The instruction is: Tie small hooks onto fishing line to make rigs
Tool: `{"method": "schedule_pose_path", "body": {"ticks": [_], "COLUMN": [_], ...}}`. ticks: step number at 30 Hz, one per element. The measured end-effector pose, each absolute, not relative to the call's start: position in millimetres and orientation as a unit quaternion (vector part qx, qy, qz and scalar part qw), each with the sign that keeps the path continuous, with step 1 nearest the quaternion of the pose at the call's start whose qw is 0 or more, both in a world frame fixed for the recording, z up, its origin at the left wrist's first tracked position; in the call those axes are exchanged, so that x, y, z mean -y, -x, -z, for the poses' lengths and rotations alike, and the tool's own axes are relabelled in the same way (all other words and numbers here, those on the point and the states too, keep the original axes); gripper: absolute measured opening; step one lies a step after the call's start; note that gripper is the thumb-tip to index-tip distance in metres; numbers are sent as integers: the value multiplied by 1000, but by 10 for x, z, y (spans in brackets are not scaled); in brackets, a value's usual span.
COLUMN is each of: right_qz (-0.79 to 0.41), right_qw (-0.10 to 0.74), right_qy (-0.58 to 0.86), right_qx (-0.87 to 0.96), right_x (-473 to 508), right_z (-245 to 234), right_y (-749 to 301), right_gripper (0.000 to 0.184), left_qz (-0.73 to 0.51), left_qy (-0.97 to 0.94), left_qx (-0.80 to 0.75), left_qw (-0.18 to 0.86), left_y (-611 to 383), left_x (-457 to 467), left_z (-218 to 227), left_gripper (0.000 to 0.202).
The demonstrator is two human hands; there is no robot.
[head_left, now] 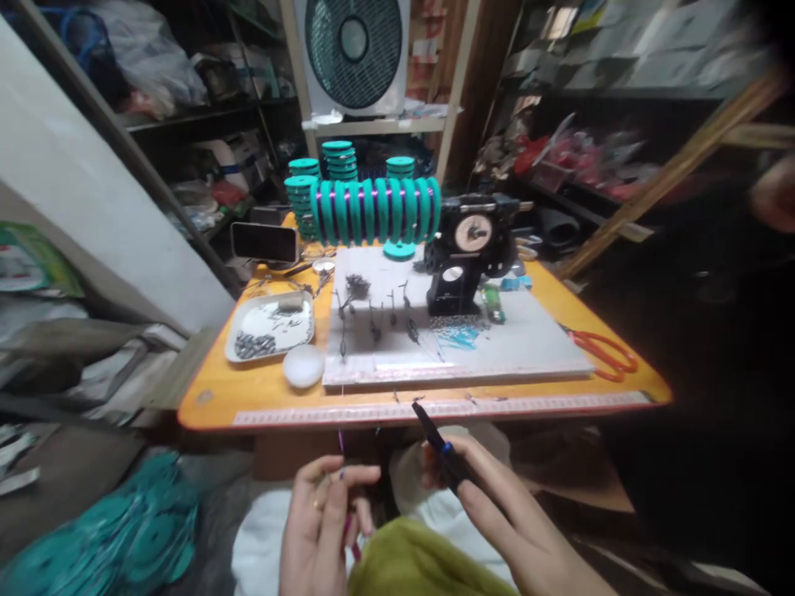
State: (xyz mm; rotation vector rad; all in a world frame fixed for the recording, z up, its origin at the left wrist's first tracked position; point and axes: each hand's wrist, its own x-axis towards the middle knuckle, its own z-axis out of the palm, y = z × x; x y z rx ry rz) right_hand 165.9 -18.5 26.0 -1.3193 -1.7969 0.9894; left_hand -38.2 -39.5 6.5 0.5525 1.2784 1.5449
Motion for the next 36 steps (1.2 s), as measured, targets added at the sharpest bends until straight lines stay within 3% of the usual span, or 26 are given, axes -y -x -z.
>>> {"method": "schedule_pose_path", "body": {"ticks": [3, 10, 22, 25, 29, 32, 36], "right_qz": [-345, -229, -245, -297, -495, -626, -671], "right_qw": [315, 354, 381, 399, 378, 375, 405], "right_qy": [462, 389, 386, 382, 391, 360, 348], "right_qx": [754, 819, 804, 779, 677, 581, 515], "right_x": [240, 158, 104, 100, 158, 229, 300], "right_z": [-210, 8, 75, 35, -20, -52, -84], "right_y": [-1545, -1402, -1204, -1145, -1054, -996, -947], "right_gripper": [39, 40, 39, 32, 20, 24, 33], "left_qz": [-626, -635, -630, -641, -689, -710, -713], "left_qy": [-215, -159, -170, -155, -108, -72, -36], "left_qx": [-500, -483, -464, -434, -344, -235, -159], "left_qw": [559, 582, 599, 613, 629, 660, 682], "left_y": [456, 432, 330, 298, 240, 195, 176], "left_x": [391, 365, 278, 265, 230, 227, 261], "left_z": [-77, -136, -229, -256, -305, -338, -360], "left_gripper": [40, 35, 36, 33, 22, 23, 34]}}
